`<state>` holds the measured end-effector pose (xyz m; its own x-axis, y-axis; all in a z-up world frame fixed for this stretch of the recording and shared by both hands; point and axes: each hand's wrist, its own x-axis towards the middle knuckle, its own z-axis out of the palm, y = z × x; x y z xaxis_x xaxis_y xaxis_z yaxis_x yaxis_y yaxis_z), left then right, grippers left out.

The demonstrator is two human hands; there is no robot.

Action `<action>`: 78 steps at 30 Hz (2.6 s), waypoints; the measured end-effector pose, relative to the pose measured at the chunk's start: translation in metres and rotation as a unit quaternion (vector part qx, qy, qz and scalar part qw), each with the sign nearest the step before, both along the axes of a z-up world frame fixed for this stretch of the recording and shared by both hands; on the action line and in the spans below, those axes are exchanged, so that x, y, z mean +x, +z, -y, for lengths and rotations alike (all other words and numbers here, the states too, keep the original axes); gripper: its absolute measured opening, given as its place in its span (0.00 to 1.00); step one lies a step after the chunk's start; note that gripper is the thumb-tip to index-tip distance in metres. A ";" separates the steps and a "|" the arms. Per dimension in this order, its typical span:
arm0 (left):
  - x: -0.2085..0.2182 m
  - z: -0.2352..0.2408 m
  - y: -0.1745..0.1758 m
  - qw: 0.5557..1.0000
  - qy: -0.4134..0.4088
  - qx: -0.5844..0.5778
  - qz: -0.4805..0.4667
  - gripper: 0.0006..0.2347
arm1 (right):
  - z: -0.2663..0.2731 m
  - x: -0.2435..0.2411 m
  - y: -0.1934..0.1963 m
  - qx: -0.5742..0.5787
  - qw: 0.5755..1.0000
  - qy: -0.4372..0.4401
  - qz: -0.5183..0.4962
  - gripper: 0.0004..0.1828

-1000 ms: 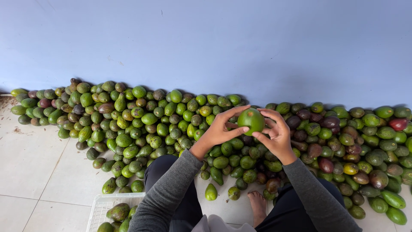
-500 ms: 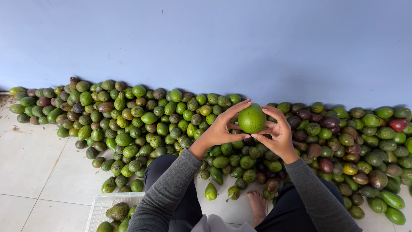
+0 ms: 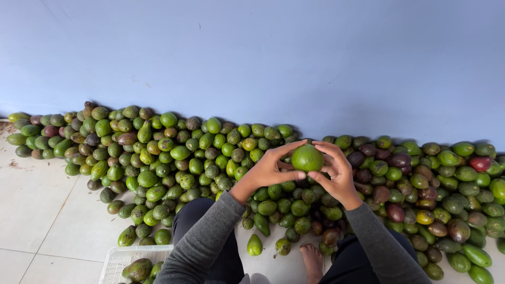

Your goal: Sorting and inspecting avocados from a large pile on the floor into a plastic crate

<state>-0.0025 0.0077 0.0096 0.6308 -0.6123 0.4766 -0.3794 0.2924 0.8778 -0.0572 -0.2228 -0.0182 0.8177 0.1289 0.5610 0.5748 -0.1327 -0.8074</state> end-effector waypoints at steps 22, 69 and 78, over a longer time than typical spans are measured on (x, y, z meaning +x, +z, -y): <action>0.003 0.006 -0.005 0.998 0.038 -0.034 -0.024 0.40 | -0.006 -0.005 -0.003 -0.005 0.999 -0.033 0.031 0.39; -0.001 0.003 -0.004 1.000 0.021 -0.016 0.004 0.31 | 0.004 0.004 -0.007 0.021 1.000 0.014 -0.010 0.38; 0.000 0.011 -0.012 0.993 0.049 -0.047 -0.094 0.21 | -0.002 0.001 0.002 -0.006 0.998 0.023 -0.061 0.47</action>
<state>-0.0028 -0.0037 -0.0029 0.7683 -0.5021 0.3970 -0.2416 0.3469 0.9062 -0.0563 -0.2206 -0.0166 0.8729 0.1738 0.4560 0.4782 -0.1181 -0.8703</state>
